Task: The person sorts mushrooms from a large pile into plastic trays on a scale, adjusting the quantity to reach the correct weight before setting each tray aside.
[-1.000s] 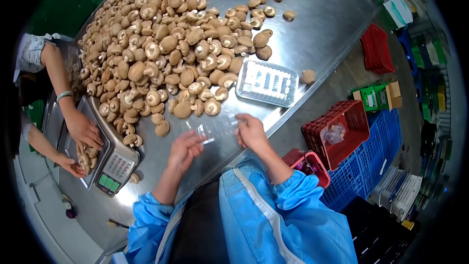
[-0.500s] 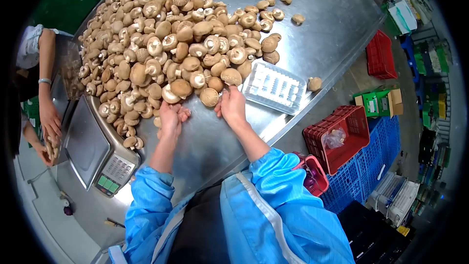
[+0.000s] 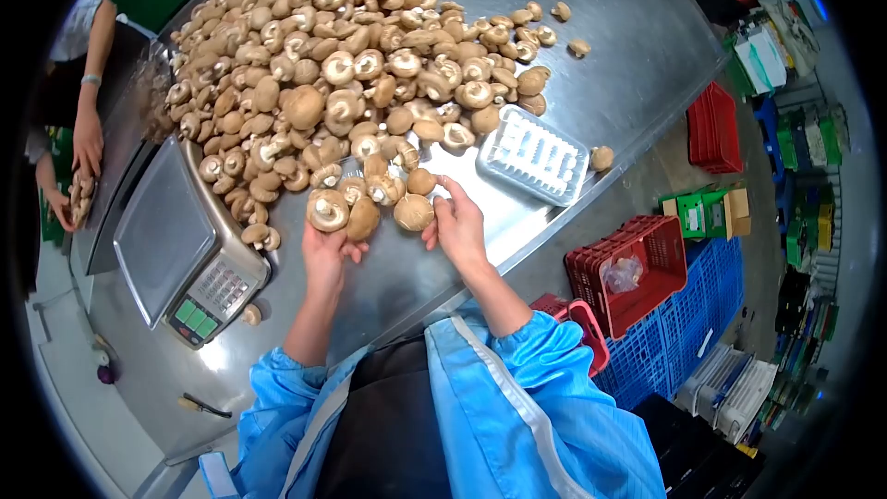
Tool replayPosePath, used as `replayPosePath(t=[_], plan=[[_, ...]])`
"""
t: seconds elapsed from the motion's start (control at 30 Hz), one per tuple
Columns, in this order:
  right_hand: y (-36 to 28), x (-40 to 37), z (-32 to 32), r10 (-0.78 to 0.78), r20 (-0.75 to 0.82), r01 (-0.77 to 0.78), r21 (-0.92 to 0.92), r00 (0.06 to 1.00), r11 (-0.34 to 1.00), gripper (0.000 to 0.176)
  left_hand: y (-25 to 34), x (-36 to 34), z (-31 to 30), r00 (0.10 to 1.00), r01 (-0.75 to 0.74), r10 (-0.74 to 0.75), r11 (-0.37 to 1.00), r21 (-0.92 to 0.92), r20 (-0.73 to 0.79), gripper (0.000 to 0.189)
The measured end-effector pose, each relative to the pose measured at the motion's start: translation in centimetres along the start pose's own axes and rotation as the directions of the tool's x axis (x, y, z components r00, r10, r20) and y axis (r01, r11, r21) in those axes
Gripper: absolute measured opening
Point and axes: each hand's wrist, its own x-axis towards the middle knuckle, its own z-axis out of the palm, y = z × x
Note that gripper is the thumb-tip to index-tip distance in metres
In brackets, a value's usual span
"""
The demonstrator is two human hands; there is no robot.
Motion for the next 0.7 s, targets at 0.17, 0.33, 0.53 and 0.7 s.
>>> replayPosePath(t=[0.17, 0.33, 0.53, 0.7], plan=[[-1.7, -1.4, 4.3, -0.003, 0.109, 0.005, -0.019, 0.994, 1.0, 0.04, 3.0, -2.7, -4.8, 0.998, -0.069, 0.069, 0.997, -0.04, 0.004, 0.054], [-3.6, -1.4, 12.0, -0.056, 0.261, 0.067, -0.033, 0.964, 0.997, 0.038, 8.8, -3.8, -12.9, 0.989, -0.131, 0.138, 0.985, 0.112, -0.051, 0.055], [-4.3, -2.0, 23.2, -0.214, 0.354, 0.296, -0.199, 0.911, 0.934, 0.036, 14.7, -3.6, -23.2, 0.976, -0.096, 0.149, 0.95, 0.296, -0.162, 0.048], [-1.2, -0.6, 29.6, -0.53, 0.452, 0.695, -0.406, 0.717, 0.594, 0.041, 15.8, -2.4, -30.7, 0.959, -0.045, 0.146, 0.925, 0.377, -0.243, 0.048]])
